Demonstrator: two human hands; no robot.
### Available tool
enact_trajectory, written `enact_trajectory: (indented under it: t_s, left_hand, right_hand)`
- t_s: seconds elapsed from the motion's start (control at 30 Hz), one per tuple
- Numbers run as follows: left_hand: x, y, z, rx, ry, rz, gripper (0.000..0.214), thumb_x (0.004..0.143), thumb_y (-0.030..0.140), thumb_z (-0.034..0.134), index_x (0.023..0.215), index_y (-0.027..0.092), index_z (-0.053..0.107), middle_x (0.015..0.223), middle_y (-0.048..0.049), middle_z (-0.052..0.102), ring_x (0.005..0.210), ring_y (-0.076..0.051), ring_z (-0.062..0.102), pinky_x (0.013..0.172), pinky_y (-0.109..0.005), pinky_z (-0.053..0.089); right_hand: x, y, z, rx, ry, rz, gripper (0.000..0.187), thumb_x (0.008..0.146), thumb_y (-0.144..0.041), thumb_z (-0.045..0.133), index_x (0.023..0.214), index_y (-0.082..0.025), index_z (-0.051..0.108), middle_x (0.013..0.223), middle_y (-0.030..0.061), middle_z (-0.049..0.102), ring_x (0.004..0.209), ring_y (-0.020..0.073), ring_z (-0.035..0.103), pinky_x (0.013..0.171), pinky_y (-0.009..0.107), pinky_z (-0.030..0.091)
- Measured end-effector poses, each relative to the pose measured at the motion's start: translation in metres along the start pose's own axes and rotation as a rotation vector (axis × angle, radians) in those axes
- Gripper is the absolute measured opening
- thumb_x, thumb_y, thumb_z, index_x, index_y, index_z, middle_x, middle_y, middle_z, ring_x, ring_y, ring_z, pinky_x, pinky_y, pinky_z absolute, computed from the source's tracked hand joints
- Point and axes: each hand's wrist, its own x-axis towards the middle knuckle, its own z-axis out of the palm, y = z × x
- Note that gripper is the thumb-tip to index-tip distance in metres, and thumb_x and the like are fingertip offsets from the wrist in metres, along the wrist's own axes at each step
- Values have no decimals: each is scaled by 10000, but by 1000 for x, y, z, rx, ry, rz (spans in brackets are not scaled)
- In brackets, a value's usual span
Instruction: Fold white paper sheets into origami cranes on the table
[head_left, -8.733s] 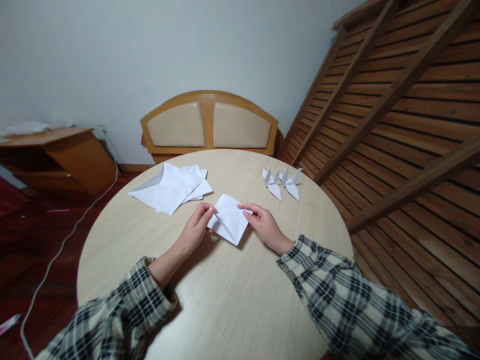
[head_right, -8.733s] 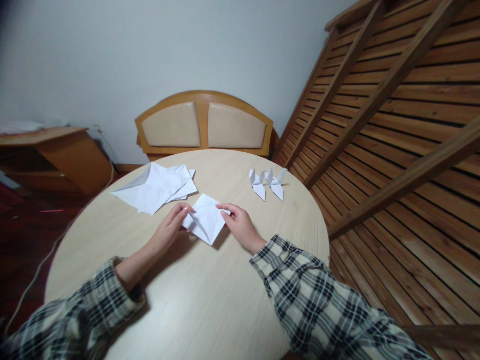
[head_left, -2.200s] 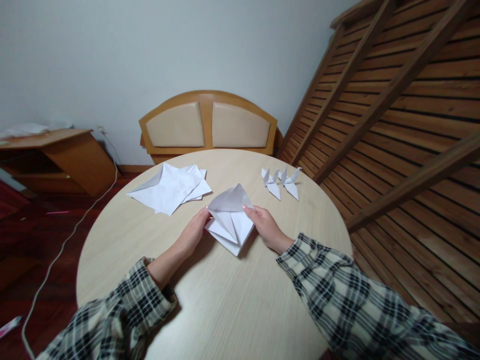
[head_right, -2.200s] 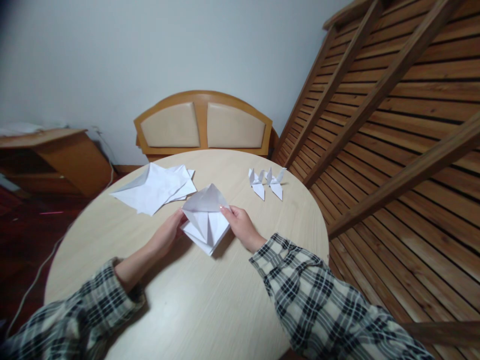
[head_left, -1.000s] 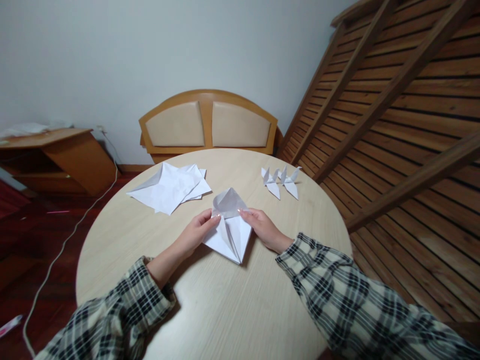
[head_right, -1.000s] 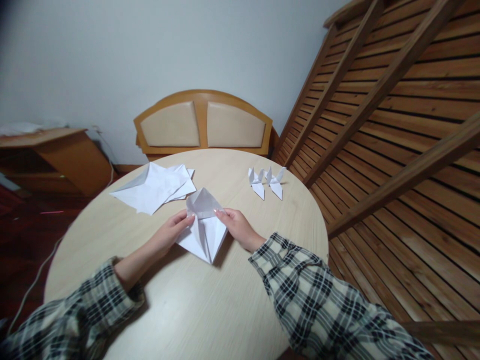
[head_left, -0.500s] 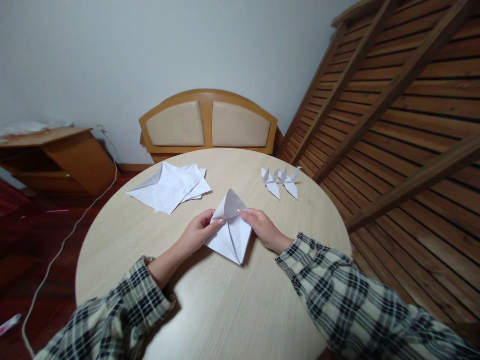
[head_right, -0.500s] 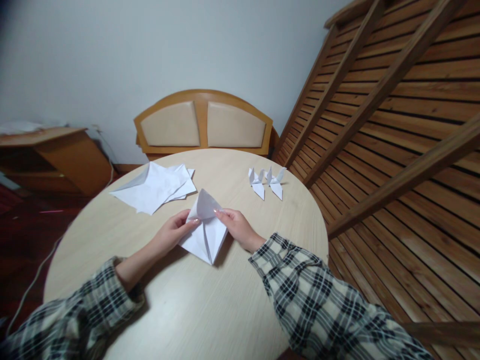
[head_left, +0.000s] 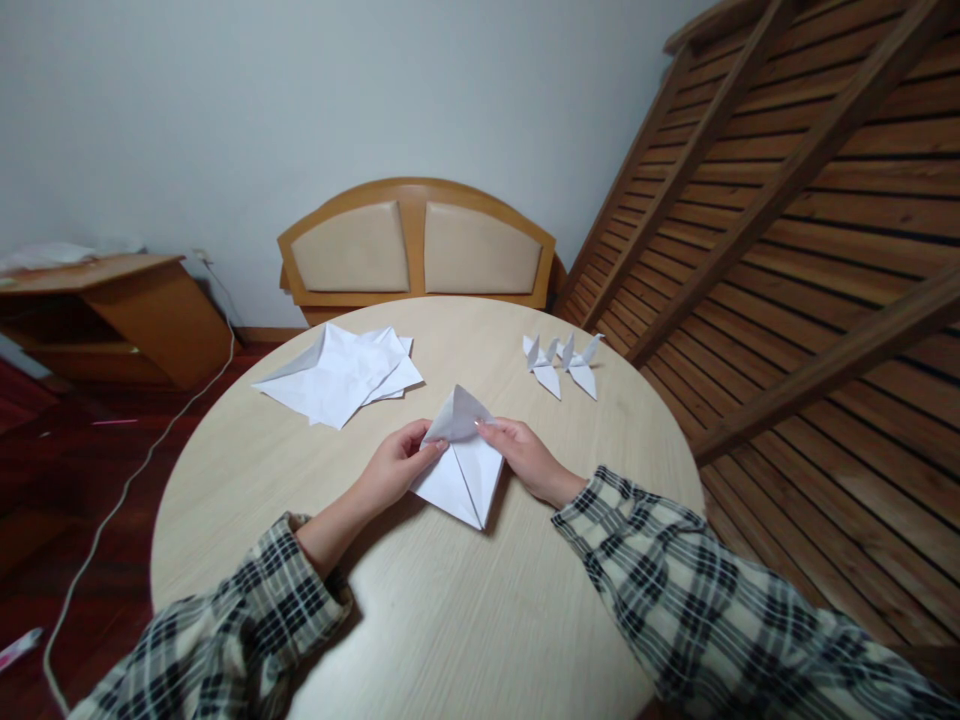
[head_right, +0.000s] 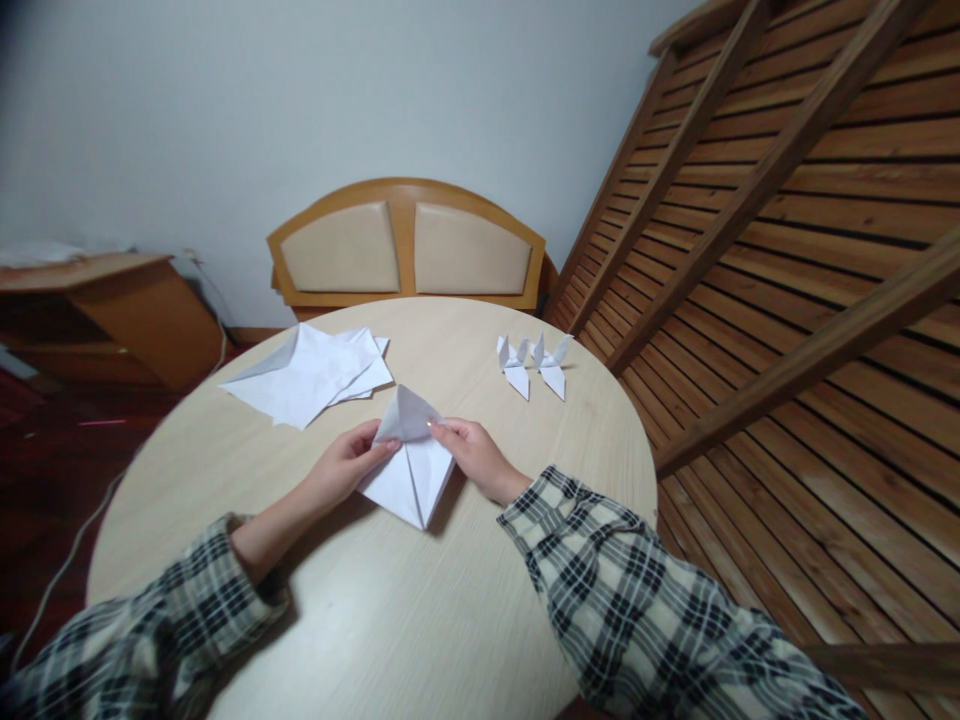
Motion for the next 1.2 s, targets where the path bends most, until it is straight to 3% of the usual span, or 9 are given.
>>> enact_trajectory:
  t_s: [0.5, 0.83, 1.2]
  left_hand:
    - [-1, 1, -3, 127, 71, -18, 398, 801, 536, 650, 760, 140, 638, 615, -2, 515, 542, -122, 433, 488, -247, 290]
    - [-1, 6, -3, 199, 128, 28, 410, 819, 540, 611, 642, 170, 608, 563, 0, 476, 531, -130, 384, 470, -252, 269]
    - [0, 4, -4, 206, 166, -22, 414, 825, 526, 605, 608, 173, 600, 532, 8, 438, 495, -125, 366, 454, -257, 239]
  right_hand:
    - [-1, -2, 1, -8, -17, 1, 436, 790, -597, 664, 795, -162, 644, 716, 9, 589, 664, 145, 491, 644, 295, 349]
    - [-2, -3, 1, -42, -15, 11, 467, 765, -640, 662, 764, -174, 631, 699, 7, 589, 657, 150, 493, 639, 299, 360]
    - [-1, 0, 1, -6, -39, 5, 471, 782, -652, 653, 788, -182, 630, 732, 11, 599, 682, 153, 509, 663, 299, 386]
